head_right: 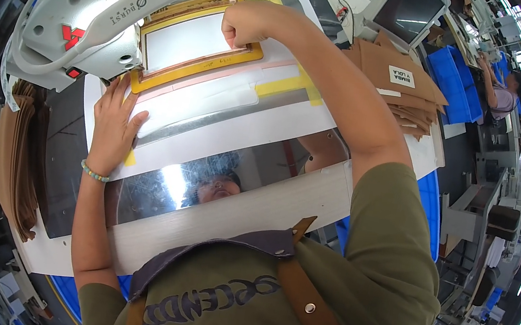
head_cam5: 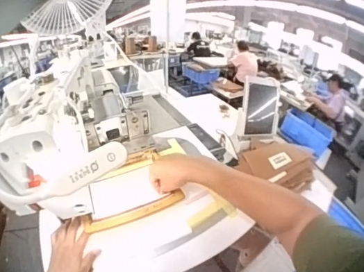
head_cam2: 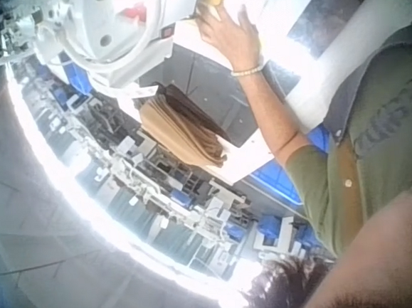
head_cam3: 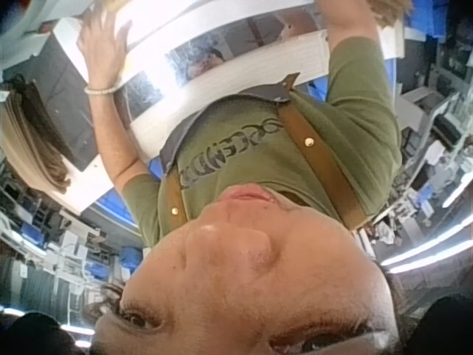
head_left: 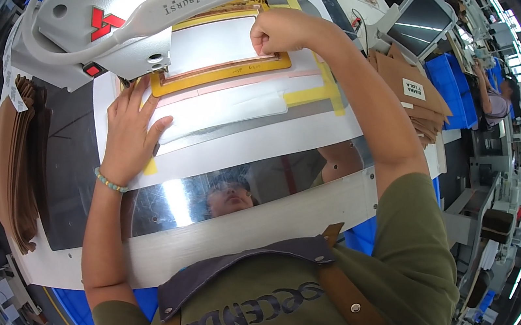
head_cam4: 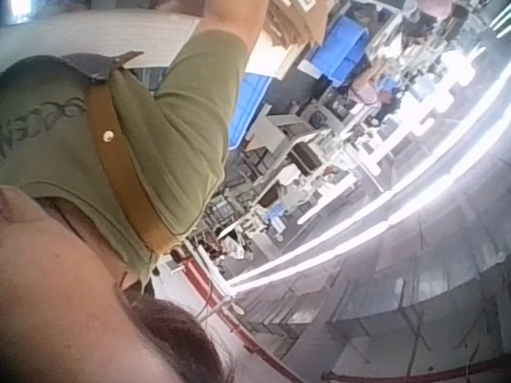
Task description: Sewing brand labels onto leather parts using an industrial sewing machine.
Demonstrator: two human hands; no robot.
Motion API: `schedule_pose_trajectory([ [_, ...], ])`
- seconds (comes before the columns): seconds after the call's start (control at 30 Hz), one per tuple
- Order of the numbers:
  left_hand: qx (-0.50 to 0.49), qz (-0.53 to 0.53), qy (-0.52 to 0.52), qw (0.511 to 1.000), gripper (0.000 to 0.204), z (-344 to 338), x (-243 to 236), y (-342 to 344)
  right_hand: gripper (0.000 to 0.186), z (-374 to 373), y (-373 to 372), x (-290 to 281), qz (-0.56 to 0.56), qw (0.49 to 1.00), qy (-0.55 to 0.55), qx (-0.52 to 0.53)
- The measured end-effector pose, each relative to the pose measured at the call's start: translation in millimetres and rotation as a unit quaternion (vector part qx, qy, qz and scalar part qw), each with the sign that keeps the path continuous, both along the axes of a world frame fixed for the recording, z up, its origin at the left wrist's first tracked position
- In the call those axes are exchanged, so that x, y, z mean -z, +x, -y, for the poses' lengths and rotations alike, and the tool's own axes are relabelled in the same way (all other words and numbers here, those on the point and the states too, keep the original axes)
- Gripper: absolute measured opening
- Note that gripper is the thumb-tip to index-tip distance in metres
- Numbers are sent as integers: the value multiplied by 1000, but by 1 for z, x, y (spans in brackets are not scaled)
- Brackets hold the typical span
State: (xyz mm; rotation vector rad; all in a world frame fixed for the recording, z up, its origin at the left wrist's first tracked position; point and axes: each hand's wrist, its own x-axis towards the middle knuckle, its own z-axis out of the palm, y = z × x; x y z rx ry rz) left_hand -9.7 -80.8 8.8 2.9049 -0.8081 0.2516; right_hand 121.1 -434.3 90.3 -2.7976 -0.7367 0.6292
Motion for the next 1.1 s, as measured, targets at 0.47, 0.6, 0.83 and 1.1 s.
schedule_pose_trajectory([
  [0.47, 0, 26, -41, 999, 59, -1, 2, -2, 14, -6, -17, 13, 196, 961, -149, -125],
  [0.6, 1, 11, -38, 999, 60, 1, 2, 2, 17, -20, -7, 15, 255, 956, -17, -142],
  [0.83, -9, 5, -42, 999, 60, -7, -1, -3, 29, -107, -21, 31, -83, 961, 264, -18],
  [1.1, -22, 62, -89, 994, 61, -39, -19, -6, 40, -81, -37, 40, -3, 939, 343, 39],
])
